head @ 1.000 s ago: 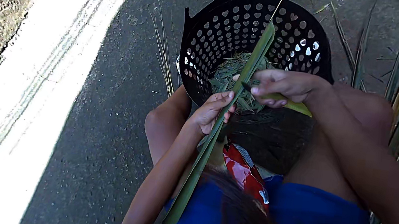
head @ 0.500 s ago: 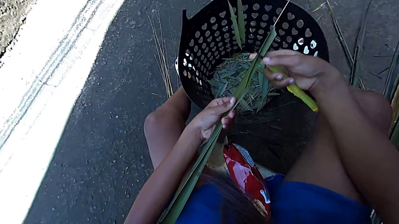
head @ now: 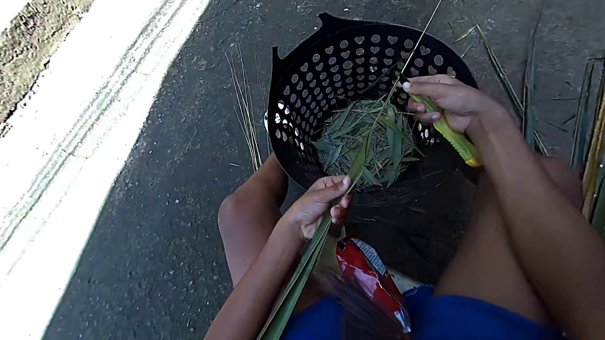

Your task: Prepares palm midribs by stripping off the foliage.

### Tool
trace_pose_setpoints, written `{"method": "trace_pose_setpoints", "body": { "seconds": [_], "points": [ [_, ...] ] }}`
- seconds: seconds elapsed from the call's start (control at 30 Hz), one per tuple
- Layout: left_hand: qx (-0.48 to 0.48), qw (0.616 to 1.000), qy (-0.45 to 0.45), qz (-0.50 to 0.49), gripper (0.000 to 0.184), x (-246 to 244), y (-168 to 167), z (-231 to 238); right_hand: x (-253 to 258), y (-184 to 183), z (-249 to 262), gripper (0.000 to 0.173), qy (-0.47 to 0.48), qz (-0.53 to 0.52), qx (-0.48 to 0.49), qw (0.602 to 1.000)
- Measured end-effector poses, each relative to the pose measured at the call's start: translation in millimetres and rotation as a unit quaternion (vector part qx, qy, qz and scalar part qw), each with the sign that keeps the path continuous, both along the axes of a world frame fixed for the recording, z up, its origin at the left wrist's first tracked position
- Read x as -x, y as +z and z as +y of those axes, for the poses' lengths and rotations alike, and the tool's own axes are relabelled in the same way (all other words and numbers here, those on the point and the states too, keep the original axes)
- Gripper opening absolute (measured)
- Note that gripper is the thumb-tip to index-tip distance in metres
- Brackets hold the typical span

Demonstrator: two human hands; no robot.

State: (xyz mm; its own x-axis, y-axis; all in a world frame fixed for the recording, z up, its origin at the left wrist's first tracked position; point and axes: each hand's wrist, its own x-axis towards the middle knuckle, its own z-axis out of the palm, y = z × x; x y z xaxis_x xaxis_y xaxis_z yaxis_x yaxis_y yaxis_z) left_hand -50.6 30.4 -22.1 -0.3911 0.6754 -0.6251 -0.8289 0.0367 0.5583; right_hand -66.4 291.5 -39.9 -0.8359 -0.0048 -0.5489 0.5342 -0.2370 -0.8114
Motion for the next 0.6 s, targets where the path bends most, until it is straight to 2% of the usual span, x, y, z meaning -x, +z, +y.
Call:
{"method": "trace_pose_setpoints", "body": {
  "seconds": [0.1,0.17,0.23,0.33,0.43,0.5,0.6],
  "points": [
    [-0.009,1.0,0.021,-0.016,0.04,3,-3,4,-18,-8,-30,0.022,0.178,0.011,0.158,0.971],
    [0.0,1.0,0.031,-0.001,0.04,2,-3,4,-17,-14,-45,0.02,0.225,-0.003,0.191,0.956],
    [0.048,0.995,0.033,0.076,0.039,-4,1,6,-9,-15,-42,0.019,0.206,-0.01,0.142,0.968],
    [0.123,0.976,0.018,0.18,0.027,-9,5,13,2,-13,-35,0.029,0.193,-0.022,0.05,0.98],
    [0.135,0.965,-0.017,0.223,0.02,-13,5,13,9,-11,-16,0.023,0.092,-0.002,-0.011,0.996],
    [0.126,0.963,-0.03,0.236,0.019,-18,5,10,10,-11,0,0.023,0.022,0.011,-0.018,1.0],
    [0.114,0.962,-0.032,0.245,0.019,-16,4,10,5,-8,-3,0.032,0.044,0.025,0.017,0.999]
  ]
}}
